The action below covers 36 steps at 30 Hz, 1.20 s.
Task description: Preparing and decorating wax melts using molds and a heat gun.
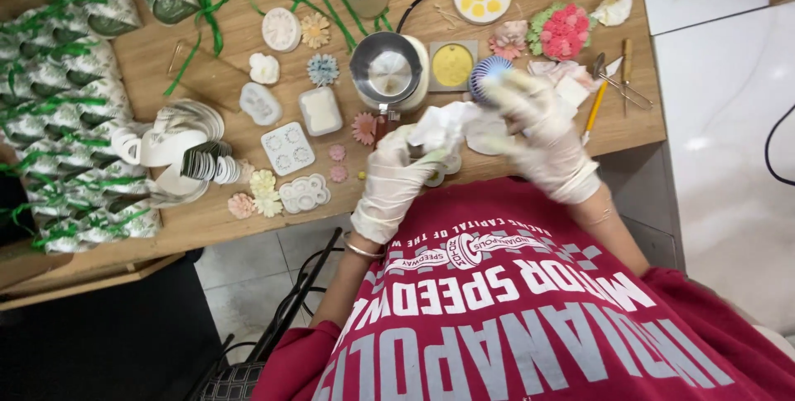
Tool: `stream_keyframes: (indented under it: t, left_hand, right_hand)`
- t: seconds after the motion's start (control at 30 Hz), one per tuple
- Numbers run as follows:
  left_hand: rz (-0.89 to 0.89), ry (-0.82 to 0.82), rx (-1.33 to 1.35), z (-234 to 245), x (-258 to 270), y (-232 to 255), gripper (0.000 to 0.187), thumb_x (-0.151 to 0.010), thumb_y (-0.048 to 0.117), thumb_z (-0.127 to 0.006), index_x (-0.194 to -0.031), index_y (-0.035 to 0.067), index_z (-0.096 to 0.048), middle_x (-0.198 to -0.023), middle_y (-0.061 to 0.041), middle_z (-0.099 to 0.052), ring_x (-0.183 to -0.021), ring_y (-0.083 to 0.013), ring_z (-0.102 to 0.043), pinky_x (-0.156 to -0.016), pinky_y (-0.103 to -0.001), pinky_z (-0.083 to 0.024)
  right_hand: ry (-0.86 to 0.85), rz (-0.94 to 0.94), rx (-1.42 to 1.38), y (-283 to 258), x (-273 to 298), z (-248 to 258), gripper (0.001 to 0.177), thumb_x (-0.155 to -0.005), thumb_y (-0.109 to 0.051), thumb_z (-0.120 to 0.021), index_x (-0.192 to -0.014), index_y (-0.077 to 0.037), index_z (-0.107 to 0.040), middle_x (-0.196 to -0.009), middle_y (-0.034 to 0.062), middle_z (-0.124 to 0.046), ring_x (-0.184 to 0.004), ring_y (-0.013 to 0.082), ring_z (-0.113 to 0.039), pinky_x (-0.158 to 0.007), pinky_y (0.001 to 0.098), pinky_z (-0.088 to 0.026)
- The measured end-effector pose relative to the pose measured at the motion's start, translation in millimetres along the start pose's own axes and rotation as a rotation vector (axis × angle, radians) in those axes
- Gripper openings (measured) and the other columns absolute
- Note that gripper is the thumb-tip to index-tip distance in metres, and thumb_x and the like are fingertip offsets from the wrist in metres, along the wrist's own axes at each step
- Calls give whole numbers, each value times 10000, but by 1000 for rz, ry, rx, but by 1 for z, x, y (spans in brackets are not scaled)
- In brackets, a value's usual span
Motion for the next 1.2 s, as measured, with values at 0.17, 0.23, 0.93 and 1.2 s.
stream_keyframes:
  t: [0.17, 0.23, 0.93, 1.2]
  left_hand:
    - [310, -325, 935, -10, 19, -41, 257, -973, 9, -735, -1219, -41, -676, -1102, -56, -647, -943, -166, -655, -816, -288, -553]
    - [269, -383, 1026, 4, 21, -46, 274, -961, -33, -705, -1233, -48, -676, -1196, -37, -621, -1036, -158, -676, -915, -281, -589]
    - [427, -226, 813, -37, 4, -80, 253, -1022, 299, -698, -998, 50, -661, -691, 0, -540, -506, -102, -466, -411, -273, -353]
    - [-609, 75, -224, -12, 21, -53, 382, -860, 15, -699, -1224, 127, -668, -1195, -201, -627, -844, -364, -671, -651, -433, -559]
  right_hand:
    - [-142, 332, -22, -24, 20, -54, 579, -848, 0, -781, -1400, -56, -617, -1312, 165, -624, -1128, 277, -672, -930, 329, -565]
    - [-171, 313, -59, -23, 24, -55, 527, -897, 36, -751, -1400, -42, -618, -1286, 145, -660, -1102, 245, -691, -902, 308, -575]
    - [329, 289, 265, -28, -60, -86, 212, -1012, 15, -805, -1205, -55, -750, -960, 52, -708, -821, 192, -628, -739, 323, -510]
    - [66, 387, 314, -27, -70, -109, 118, -834, 29, -750, -870, -29, -655, -895, 153, -594, -869, 348, -612, -758, 442, -517]
Point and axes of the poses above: each hand's wrist, its own x-axis away from the middle knuckle, its own z-axis out of the back of the hand, y = z × x, the point moved 4 cm from there along -x, towards the middle knuckle
